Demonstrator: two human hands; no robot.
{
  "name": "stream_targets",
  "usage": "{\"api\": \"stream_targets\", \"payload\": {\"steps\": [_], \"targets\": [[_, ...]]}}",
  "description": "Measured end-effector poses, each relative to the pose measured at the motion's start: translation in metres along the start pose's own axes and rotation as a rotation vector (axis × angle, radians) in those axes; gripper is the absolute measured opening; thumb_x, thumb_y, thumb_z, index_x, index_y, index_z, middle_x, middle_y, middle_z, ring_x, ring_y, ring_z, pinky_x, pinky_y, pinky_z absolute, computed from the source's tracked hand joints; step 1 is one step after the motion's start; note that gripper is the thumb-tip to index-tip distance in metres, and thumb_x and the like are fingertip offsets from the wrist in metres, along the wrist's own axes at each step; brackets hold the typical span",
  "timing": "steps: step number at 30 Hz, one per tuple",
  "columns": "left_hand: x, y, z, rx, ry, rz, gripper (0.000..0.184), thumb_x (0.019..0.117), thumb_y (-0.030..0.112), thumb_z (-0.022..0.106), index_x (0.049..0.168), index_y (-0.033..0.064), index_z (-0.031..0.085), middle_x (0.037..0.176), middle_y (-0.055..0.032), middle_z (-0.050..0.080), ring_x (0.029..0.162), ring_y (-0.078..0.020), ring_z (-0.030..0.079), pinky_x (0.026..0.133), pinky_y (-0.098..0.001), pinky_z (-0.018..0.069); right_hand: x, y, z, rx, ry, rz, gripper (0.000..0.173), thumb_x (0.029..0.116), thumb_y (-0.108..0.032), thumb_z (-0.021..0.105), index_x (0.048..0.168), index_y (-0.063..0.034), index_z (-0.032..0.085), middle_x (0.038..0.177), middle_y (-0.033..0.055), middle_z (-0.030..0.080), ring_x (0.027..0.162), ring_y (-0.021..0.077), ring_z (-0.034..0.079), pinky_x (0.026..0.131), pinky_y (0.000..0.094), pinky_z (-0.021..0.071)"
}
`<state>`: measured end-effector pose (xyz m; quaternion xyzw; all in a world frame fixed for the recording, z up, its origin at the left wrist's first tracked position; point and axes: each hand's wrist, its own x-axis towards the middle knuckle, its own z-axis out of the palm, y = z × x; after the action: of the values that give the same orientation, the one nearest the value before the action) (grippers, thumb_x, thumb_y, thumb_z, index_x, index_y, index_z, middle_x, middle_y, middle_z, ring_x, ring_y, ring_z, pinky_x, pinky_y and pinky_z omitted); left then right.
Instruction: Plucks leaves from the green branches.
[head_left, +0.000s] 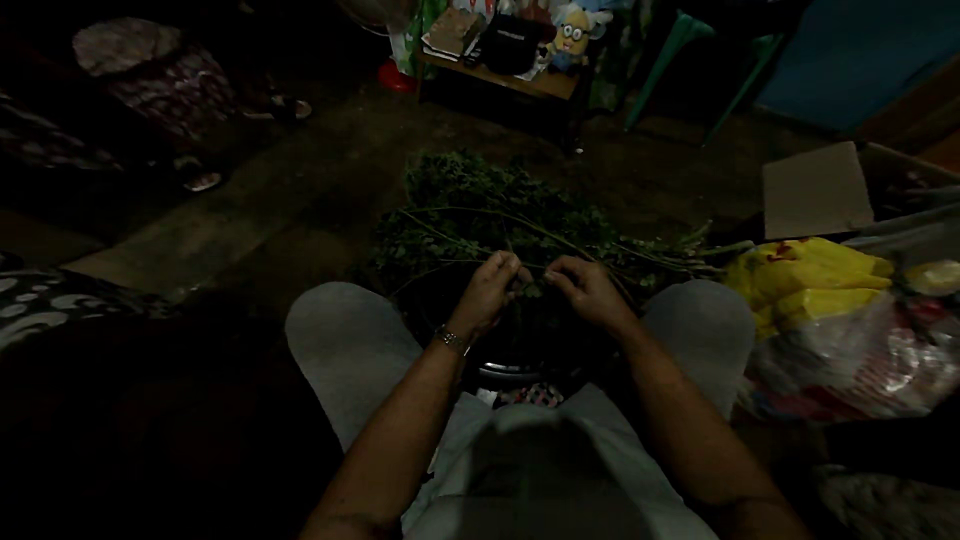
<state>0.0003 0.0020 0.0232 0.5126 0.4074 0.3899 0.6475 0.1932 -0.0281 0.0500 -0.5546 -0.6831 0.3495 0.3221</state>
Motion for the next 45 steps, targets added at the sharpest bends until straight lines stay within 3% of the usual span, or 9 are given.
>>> {"api": "stream_targets", "payload": {"steps": [3, 6, 10, 15, 25, 30, 34, 39, 45], "targets": [[-0.002, 0.003, 0.004, -0.037, -0.053, -0.039, 0.007, 0.1052, 0.010, 0.052, 0.109, 0.0058, 0.057, 0.087, 0.0006, 0.064, 0.076, -0.0070, 0.063, 0.073, -0.0238, 0.0555, 0.000, 0.003, 0.003, -0.027, 0.030, -0.041, 0.019, 0.1051, -0.011, 0.055, 0.105, 0.0038, 0.066, 0.094, 0.0142, 0.067, 0.085, 0.0188, 0.065, 0.080, 0.0367, 0.0545], [-0.003, 0.004, 0.005, 0.021, -0.088, -0.048, 0.004, 0.0995, 0.003, 0.060, 0.101, 0.0032, 0.064, 0.083, 0.0025, 0.064, 0.072, -0.0035, 0.060, 0.070, -0.0195, 0.0520, -0.001, 0.003, 0.003, -0.044, 0.043, -0.070, 0.018, 0.1045, -0.010, 0.056, 0.103, 0.0033, 0.067, 0.094, 0.0140, 0.067, 0.085, 0.0199, 0.065, 0.082, 0.0387, 0.0542], [-0.004, 0.005, 0.005, 0.061, -0.054, -0.053, 0.012, 0.1001, 0.003, 0.060, 0.092, 0.0020, 0.068, 0.077, 0.0031, 0.063, 0.068, -0.0031, 0.059, 0.067, -0.0183, 0.0512, -0.001, 0.003, 0.001, 0.008, 0.021, -0.042, 0.020, 0.1053, -0.014, 0.056, 0.102, 0.0016, 0.068, 0.091, 0.0101, 0.067, 0.080, 0.0136, 0.064, 0.077, 0.0323, 0.0543], [-0.004, 0.004, 0.003, -0.038, -0.050, -0.047, 0.015, 0.1000, 0.000, 0.057, 0.090, 0.0015, 0.068, 0.075, 0.0018, 0.064, 0.065, -0.0036, 0.059, 0.065, -0.0185, 0.0518, -0.001, -0.003, -0.007, 0.213, 0.007, 0.143, 0.037, 0.1123, -0.023, 0.038, 0.111, 0.0001, 0.068, 0.094, 0.0071, 0.065, 0.082, 0.0098, 0.061, 0.077, 0.0293, 0.0523], [-0.005, 0.007, 0.004, -0.066, -0.060, -0.077, 0.019, 0.0997, -0.002, 0.056, 0.086, 0.0024, 0.067, 0.073, 0.0019, 0.064, 0.064, -0.0039, 0.058, 0.064, -0.0183, 0.0517, -0.001, -0.002, 0.001, 0.175, 0.110, 0.137, 0.019, 0.1055, -0.015, 0.056, 0.097, -0.0014, 0.067, 0.078, 0.0031, 0.059, 0.067, 0.0064, 0.054, 0.064, 0.0243, 0.0476], [-0.004, 0.005, 0.003, -0.101, -0.045, -0.083, 0.017, 0.0998, -0.001, 0.055, 0.087, 0.0020, 0.066, 0.072, 0.0013, 0.062, 0.063, -0.0047, 0.058, 0.064, -0.0192, 0.0516, -0.001, -0.004, 0.003, 0.122, 0.274, 0.155, 0.023, 0.1064, -0.014, 0.051, 0.102, 0.0015, 0.068, 0.085, 0.0089, 0.064, 0.074, 0.0125, 0.058, 0.069, 0.0326, 0.0504], [-0.004, 0.005, 0.003, -0.118, -0.034, -0.091, 0.018, 0.0995, -0.002, 0.055, 0.087, 0.0018, 0.067, 0.071, 0.0011, 0.063, 0.061, -0.0047, 0.057, 0.063, -0.0190, 0.0512, 0.000, -0.005, -0.005, 0.165, 0.196, 0.159, 0.040, 0.1116, -0.028, 0.042, 0.116, -0.0006, 0.070, 0.112, 0.0105, 0.070, 0.098, 0.0150, 0.064, 0.087, 0.0363, 0.0519], [-0.004, 0.005, 0.004, -0.095, -0.064, -0.106, 0.018, 0.0991, -0.002, 0.055, 0.086, 0.0019, 0.067, 0.069, 0.0020, 0.061, 0.061, -0.0047, 0.057, 0.062, -0.0188, 0.0510, 0.000, 0.003, 0.003, 0.151, 0.071, 0.017, 0.018, 0.1021, -0.015, 0.060, 0.105, 0.0008, 0.068, 0.125, 0.0159, 0.061, 0.114, 0.0246, 0.059, 0.095, 0.0428, 0.0503], [-0.005, 0.008, 0.005, -0.073, -0.045, -0.138, 0.017, 0.0994, -0.003, 0.055, 0.087, 0.0014, 0.066, 0.070, 0.0015, 0.061, 0.061, -0.0045, 0.057, 0.062, -0.0186, 0.0510, 0.002, 0.000, 0.006, 0.117, 0.202, 0.101, 0.016, 0.1045, -0.010, 0.055, 0.107, 0.0028, 0.064, 0.127, 0.0180, 0.057, 0.116, 0.0271, 0.057, 0.097, 0.0438, 0.0497]]}}
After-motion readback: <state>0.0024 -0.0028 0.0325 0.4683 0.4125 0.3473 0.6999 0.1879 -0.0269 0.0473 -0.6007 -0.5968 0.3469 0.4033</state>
